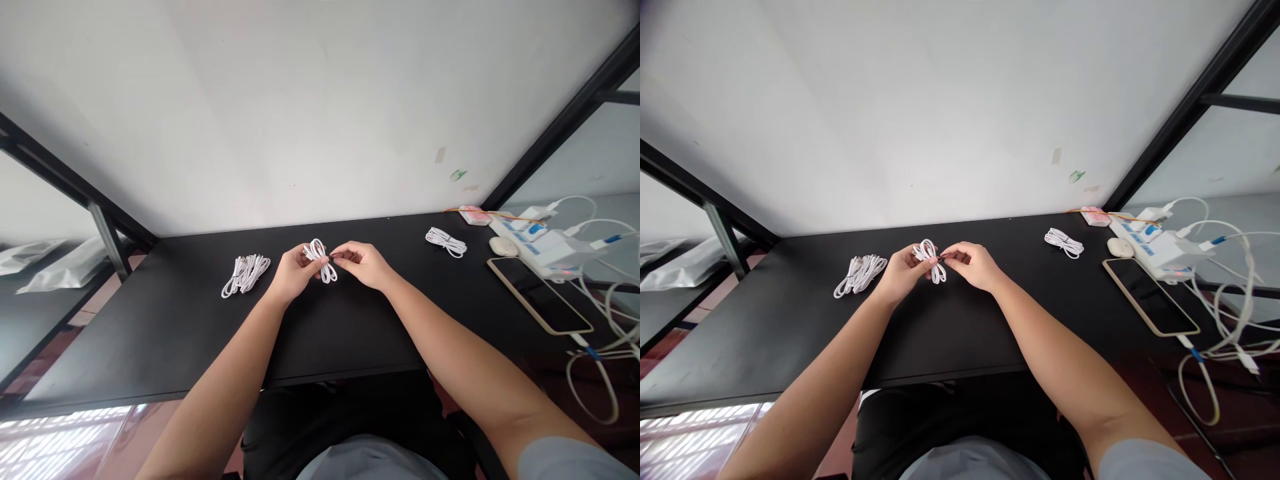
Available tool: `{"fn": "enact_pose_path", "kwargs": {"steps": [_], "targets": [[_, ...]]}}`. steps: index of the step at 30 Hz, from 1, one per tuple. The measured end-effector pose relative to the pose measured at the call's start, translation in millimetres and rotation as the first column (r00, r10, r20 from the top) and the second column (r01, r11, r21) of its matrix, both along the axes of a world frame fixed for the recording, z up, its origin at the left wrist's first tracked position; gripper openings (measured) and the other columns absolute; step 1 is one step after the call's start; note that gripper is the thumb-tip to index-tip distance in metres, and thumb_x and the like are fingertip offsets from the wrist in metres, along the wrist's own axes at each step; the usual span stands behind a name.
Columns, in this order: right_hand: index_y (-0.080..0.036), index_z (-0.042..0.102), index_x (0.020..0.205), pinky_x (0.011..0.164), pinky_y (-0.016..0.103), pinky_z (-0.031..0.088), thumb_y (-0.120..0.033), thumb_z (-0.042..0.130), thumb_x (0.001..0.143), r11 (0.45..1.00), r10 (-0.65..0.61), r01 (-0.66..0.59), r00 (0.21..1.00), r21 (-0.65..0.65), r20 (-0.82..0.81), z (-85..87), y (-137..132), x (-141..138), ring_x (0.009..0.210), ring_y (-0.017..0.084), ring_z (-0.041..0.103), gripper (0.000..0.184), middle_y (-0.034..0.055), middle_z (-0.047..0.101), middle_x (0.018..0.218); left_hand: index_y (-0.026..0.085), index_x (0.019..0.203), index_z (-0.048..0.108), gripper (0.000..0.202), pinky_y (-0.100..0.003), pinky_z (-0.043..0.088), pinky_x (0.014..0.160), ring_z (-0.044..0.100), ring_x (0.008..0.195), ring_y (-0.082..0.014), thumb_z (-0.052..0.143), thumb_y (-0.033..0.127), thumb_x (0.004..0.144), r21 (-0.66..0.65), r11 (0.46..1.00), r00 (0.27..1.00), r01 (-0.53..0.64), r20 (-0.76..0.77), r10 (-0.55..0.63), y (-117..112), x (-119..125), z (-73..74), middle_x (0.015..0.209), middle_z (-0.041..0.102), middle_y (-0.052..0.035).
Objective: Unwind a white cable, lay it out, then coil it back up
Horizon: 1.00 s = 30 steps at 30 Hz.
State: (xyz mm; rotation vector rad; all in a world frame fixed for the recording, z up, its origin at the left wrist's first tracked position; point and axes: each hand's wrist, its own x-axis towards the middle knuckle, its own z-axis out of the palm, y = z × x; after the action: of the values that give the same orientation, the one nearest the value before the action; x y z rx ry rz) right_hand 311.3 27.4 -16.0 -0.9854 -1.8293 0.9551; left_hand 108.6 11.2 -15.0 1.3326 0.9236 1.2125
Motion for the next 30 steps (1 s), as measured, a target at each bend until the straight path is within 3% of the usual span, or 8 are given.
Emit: {"fn": "enact_pose_path", "kwargs": {"steps": [6,10,17,20,24,30], "targets": [[-0.024,0.074,0.094,0.063,0.029,0.047,-0.022,0.063,0.089,0.978,-0.034,0.028,0.999,0.207,0.025,5.3,-8,-4,0.068,0.013,0.056,0.012,0.0041,0.066,0.093,0.012,0.105,0.069,0.044,-0.025,0.052,0.057,0.060,0.062,-0.0100,0.084,0.039,0.074,-0.010,1.000,1.000,-0.003,0.025,0.004,1,-1,-0.4,0.080,0.067,-0.0021],[-0.022,0.073,0.086,0.061,0.029,0.046,-0.022,0.062,0.090,0.953,-0.124,0.111,0.992,0.282,0.030,4.3,-9,-7,0.063,0.011,0.052,0.012,0.0041,0.061,0.092,0.012,0.106,0.069,0.045,-0.024,0.052,0.056,0.059,0.060,-0.0096,0.085,0.039,0.073,-0.022,1.000,0.999,0.001,0.033,0.000,0,1,0.7,0.080,0.067,-0.0021],[-0.023,0.073,0.094,0.058,0.029,0.045,-0.029,0.068,0.085,0.944,-0.174,0.154,0.984,0.293,0.043,8.6,-13,-8,0.064,0.012,0.050,0.012,0.0041,0.058,0.091,0.012,0.106,0.070,0.044,-0.024,0.051,0.057,0.060,0.062,-0.0096,0.084,0.038,0.074,0.000,0.999,0.998,-0.046,0.045,0.046,1,1,-0.2,0.081,0.068,-0.0025],[-0.022,0.073,0.086,0.059,0.030,0.043,-0.039,0.068,0.088,0.942,-0.199,0.172,0.978,0.290,0.065,12.2,-16,-8,0.063,0.013,0.049,0.018,0.0031,0.057,0.079,0.013,0.107,0.070,0.043,-0.024,0.051,0.057,0.060,0.063,-0.0099,0.084,0.037,0.074,0.011,0.999,0.998,-0.045,0.044,0.045,1,0,-0.9,0.081,0.069,-0.0027],[-0.022,0.071,0.076,0.059,0.031,0.041,-0.048,0.062,0.092,0.966,-0.191,0.176,0.980,0.187,0.062,12.0,-16,-9,0.060,0.015,0.051,0.032,0.0028,0.060,0.068,0.014,0.108,0.070,0.044,-0.024,0.052,0.058,0.061,0.065,-0.0111,0.085,0.037,0.074,0.024,0.999,0.999,-0.033,0.013,0.033,0,0,0.5,0.082,0.069,-0.0027],[-0.021,0.072,0.077,0.061,0.032,0.042,-0.042,0.062,0.091,0.966,-0.223,0.213,0.974,0.144,0.052,7.1,-12,-11,0.063,0.016,0.056,0.027,0.0038,0.066,0.074,0.014,0.111,0.069,0.046,-0.025,0.054,0.060,0.066,0.072,-0.0141,0.084,0.037,0.075,0.031,0.999,0.999,-0.017,-0.034,0.018,-1,-1,0.3,0.092,0.074,-0.0071]]}}
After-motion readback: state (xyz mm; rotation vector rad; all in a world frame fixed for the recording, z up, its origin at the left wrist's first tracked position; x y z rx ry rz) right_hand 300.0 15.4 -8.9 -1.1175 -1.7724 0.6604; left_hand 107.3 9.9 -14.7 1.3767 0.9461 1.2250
